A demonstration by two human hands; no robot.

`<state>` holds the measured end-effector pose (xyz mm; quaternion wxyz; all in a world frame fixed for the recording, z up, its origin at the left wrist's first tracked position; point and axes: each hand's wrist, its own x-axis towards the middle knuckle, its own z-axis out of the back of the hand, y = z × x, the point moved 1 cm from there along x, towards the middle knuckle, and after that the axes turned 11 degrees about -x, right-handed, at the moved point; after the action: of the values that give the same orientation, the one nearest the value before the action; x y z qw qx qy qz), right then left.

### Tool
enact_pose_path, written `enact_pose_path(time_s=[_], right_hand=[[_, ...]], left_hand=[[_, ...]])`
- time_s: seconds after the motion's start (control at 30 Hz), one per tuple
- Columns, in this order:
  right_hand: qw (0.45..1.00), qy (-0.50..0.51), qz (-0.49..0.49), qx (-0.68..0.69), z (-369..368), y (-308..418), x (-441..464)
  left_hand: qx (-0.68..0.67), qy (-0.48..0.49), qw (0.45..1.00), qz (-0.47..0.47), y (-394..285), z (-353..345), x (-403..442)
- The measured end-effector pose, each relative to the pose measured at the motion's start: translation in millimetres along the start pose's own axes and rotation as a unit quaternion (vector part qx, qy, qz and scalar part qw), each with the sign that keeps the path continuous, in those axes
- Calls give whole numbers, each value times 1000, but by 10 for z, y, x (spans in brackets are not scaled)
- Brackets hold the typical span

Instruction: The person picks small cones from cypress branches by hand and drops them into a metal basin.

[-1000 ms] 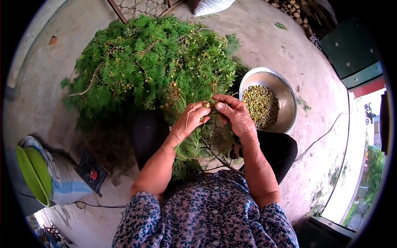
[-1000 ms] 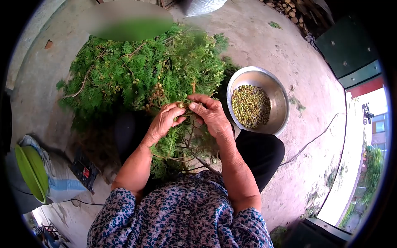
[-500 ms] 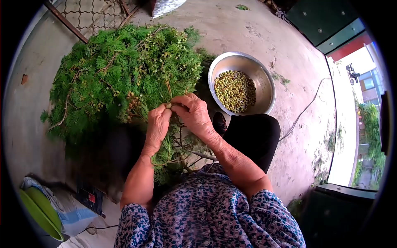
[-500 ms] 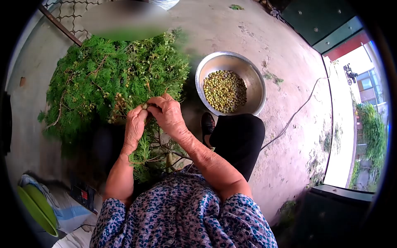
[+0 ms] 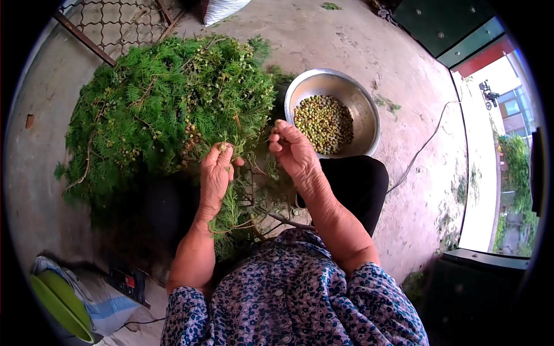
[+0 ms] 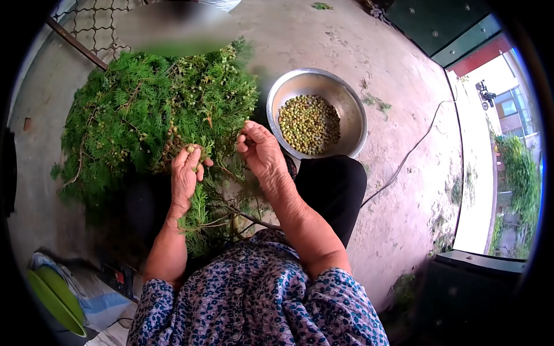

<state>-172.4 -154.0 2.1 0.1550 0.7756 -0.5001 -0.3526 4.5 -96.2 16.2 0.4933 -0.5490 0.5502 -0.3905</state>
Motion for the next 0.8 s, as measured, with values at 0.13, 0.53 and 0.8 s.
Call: enact_pose_path(time_s=[0.13,0.53,0.8], right_hand=[[987,-145,70,19,359,353,98],[966,-191,169,34,1046,900,149],[852,67,174,-490,-400,215,-411]], left_hand=[[0,-2,1000,-6,63,-5,9],[66,7,998,4,92,-44,-2],[212,24,970,-118,107,-32,4]])
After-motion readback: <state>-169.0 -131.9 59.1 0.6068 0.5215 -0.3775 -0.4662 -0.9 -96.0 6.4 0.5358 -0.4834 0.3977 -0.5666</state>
